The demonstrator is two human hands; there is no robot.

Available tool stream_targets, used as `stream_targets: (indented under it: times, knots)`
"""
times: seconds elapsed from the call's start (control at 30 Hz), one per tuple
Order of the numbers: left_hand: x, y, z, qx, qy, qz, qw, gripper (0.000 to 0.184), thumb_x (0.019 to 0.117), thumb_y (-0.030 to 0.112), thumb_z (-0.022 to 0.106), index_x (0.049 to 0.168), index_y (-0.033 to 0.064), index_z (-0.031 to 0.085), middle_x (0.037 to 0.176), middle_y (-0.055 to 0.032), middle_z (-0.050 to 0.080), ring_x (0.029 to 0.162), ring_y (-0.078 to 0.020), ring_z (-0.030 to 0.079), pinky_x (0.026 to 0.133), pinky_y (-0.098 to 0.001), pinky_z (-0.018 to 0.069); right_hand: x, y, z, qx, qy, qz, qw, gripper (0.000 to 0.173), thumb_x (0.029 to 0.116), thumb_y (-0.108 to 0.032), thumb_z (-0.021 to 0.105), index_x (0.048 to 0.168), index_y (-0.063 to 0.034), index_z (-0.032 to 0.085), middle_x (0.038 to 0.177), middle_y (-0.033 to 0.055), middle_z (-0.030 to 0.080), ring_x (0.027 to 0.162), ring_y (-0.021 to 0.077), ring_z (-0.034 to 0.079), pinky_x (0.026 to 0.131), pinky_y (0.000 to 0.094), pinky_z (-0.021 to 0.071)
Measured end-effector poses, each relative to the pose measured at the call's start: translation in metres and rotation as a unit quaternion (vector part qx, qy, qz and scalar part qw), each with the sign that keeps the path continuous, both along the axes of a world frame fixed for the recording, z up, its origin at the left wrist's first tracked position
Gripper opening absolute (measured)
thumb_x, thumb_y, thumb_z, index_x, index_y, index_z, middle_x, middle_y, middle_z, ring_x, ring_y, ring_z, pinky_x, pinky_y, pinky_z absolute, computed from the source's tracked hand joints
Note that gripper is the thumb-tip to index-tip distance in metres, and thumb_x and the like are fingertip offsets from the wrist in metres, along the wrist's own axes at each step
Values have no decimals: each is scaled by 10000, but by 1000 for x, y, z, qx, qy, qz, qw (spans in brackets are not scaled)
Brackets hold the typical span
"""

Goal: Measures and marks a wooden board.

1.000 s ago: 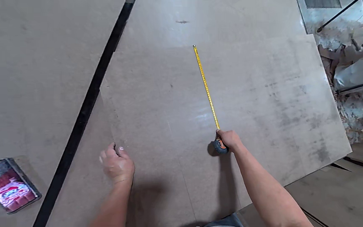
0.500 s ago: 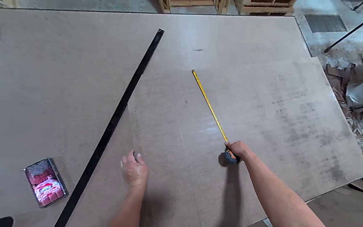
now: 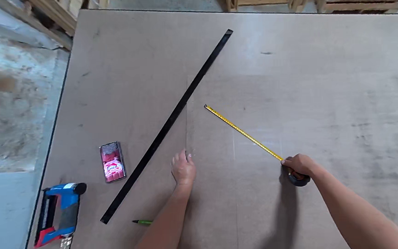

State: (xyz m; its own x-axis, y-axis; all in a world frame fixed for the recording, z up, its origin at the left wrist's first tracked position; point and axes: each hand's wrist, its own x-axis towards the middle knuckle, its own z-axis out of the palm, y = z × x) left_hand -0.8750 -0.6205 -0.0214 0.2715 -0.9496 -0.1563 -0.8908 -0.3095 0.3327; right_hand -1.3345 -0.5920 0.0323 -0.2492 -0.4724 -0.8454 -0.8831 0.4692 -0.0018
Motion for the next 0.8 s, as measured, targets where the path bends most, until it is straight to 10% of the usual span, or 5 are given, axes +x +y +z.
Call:
stream_targets:
  times: [0.4,0.8]
  knots:
    - [-1,0,-5,-26,2,-9,1000,409,1087,279,488,1446,98,562,1306,-202,635,1254,-380,595,1048,-564,490,-4,-22,1,20,50,137,989,600,957,-677,553,910,-111,745,976,140,731,984,337,704,819,611,550]
    - [-2,0,-3,-17,4,-11,1000,408,1086,278,501,1442,89,564,1305,-217,625,1252,-400,591,1062,-568,477,10,18,-2,-30,-15,-195,980,635,1001,-616,539,1028,-15,742,1077,227,714,1043,388,681,906,626,515]
